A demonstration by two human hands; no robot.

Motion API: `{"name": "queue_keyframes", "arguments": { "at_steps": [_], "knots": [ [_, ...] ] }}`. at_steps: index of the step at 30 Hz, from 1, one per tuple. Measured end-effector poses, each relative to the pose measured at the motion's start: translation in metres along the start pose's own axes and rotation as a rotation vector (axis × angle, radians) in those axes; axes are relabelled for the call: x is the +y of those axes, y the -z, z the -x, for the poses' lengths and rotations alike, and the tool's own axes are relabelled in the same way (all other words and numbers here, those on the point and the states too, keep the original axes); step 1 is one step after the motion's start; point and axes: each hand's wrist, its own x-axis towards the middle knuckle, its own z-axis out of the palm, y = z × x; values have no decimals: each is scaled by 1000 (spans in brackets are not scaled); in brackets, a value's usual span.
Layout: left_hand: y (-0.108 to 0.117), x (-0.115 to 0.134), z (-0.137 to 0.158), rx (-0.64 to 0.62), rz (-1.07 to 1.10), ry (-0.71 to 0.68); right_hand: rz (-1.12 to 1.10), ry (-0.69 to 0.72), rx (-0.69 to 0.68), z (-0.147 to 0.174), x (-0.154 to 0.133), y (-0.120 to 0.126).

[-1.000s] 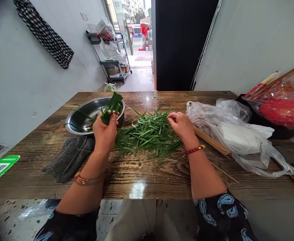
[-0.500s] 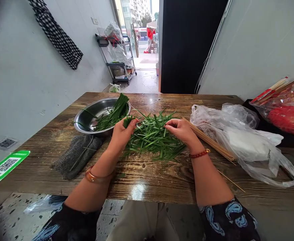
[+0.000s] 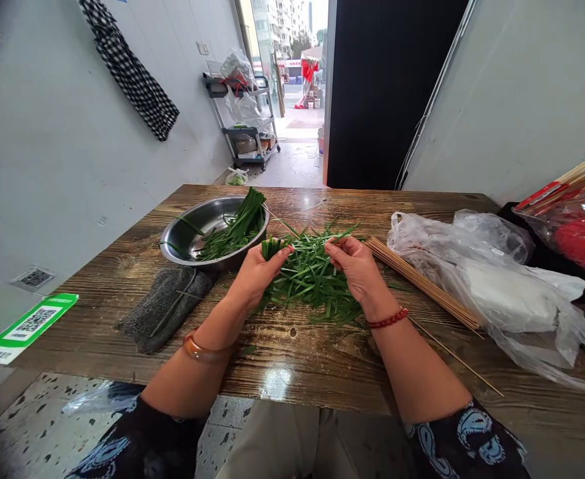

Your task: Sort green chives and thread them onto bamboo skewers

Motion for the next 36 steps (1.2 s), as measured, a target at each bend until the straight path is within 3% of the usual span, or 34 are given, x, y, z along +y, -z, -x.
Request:
{"name": "queue_keyframes", "arguments": {
  "at_steps": [10,14,19,24,26,28,32,36],
  "knots": [
    [-6,7,6,-142,99,92,13,122,23,19,2,-27],
    [-6,5,6,-172,174,111,73,176,-72,23,8,-35],
    [0,7,1,-87,281,105,242,131,-216,20,5,-30],
    [10,12,-5,54,372,98,227,211,67,3,-9,-1],
    [12,13,-6,111,377,90,296,247,115,-3,-14,12],
    [13,14,-6,132,372,97,471,295,49,-6,-18,22],
    [11,17,-4,87,382,133,968,424,-206,-3,-15,29],
    [10,17,-3,62,400,148,1212,512,-351,-3,-5,27]
  ]
}}
